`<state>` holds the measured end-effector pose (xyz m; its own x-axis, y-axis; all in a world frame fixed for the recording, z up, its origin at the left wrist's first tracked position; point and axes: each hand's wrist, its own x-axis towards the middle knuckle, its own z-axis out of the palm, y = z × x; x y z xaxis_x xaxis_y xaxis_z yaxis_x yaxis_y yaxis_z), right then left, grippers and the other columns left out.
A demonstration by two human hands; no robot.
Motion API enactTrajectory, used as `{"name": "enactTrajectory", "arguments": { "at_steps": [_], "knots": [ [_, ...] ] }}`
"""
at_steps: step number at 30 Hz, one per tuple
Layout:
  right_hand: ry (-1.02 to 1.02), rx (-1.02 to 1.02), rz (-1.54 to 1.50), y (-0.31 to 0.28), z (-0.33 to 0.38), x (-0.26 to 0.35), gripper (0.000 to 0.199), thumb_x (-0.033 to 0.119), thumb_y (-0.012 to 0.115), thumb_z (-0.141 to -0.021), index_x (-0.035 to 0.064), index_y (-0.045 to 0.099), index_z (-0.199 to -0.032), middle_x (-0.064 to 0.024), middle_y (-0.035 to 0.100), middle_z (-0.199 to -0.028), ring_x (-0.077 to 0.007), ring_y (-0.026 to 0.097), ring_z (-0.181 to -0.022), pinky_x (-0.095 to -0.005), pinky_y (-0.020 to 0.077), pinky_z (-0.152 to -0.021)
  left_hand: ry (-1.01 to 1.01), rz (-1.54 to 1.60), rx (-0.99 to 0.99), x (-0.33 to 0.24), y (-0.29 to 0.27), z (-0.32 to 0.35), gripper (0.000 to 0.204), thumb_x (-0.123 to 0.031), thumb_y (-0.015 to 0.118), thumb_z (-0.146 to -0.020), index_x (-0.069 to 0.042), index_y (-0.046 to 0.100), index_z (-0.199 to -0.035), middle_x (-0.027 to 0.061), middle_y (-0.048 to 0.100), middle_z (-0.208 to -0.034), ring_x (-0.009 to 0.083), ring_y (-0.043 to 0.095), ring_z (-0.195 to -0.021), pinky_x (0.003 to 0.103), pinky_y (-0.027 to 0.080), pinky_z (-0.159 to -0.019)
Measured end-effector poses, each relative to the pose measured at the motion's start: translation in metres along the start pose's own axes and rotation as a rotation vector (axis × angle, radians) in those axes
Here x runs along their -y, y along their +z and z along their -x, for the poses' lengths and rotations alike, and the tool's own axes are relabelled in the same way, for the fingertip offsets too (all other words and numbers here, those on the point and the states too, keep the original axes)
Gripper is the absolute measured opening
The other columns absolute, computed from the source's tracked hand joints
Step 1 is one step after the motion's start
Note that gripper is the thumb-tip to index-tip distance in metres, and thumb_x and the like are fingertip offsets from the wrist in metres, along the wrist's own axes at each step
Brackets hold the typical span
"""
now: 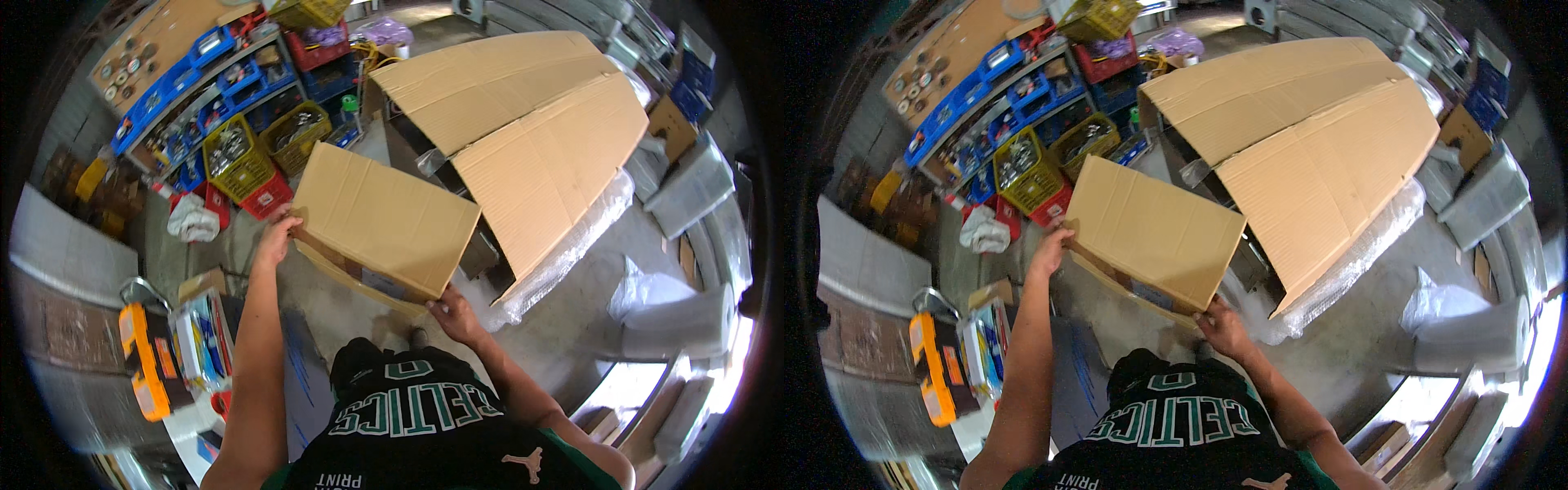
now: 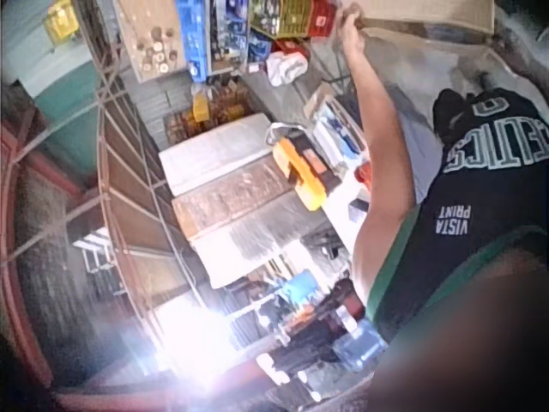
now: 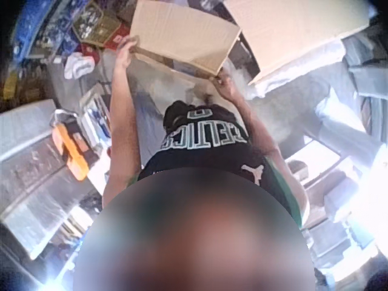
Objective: The person wraps a large object with bubble wrap and then places it into a cardboard box. They fold the box flaps and secure them with tape. The person then places a smaller box inside the larger box and closes it.
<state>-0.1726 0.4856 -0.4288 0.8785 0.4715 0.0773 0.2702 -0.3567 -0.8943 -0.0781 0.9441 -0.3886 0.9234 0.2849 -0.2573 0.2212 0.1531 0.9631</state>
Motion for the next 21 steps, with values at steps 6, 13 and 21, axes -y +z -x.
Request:
{"name": "enactTrajectory", "arguments": {
  "at_steps": [6,13,21],
  "knots": [
    [-0.02,-0.073,-0.026,0.044,-0.019,0.004,0.031,0.019,0.061,-0.101,0.0036,0.065,-0.128,-0.0247,0.056,-0.137,-0.044,0.06,-0.116,-0.0476,0.051,-0.097,-0.061,-0.129,0.238,-0.015,0.001,-0.097,0.041,-0.012,0.068,-0.087,-0.011,0.064,-0.127,0.0024,0.066,-0.118,0.0186,0.059,-0.111,0.036,0.045,-0.096],
    [0.511,-0.434,-0.208,0.049,-0.027,0.031,0.028,0.019,0.053,-0.106,-0.0034,0.063,-0.12,-0.0165,0.067,-0.1,-0.0261,0.071,-0.082,-0.037,0.0561,-0.079,0.02,-0.293,0.556,-0.018,0.059,-0.192,0.042,-0.009,0.065,-0.09,-0.005,0.061,-0.132,0.0069,0.066,-0.123,0.0211,0.06,-0.116,0.036,0.046,-0.1],
    [0.564,-0.842,-0.271,0.1,-0.076,0.032,0.023,0.017,0.058,-0.105,-0.0045,0.062,-0.112,-0.0113,0.071,-0.098,-0.0171,0.07,-0.082,-0.0339,0.0569,-0.077,0.088,-0.385,0.77,-0.048,0.075,-0.23,0.038,-0.009,0.066,-0.094,-0.001,0.064,-0.132,0.0081,0.071,-0.118,0.0188,0.065,-0.109,0.034,0.05,-0.095]
  ]
}}
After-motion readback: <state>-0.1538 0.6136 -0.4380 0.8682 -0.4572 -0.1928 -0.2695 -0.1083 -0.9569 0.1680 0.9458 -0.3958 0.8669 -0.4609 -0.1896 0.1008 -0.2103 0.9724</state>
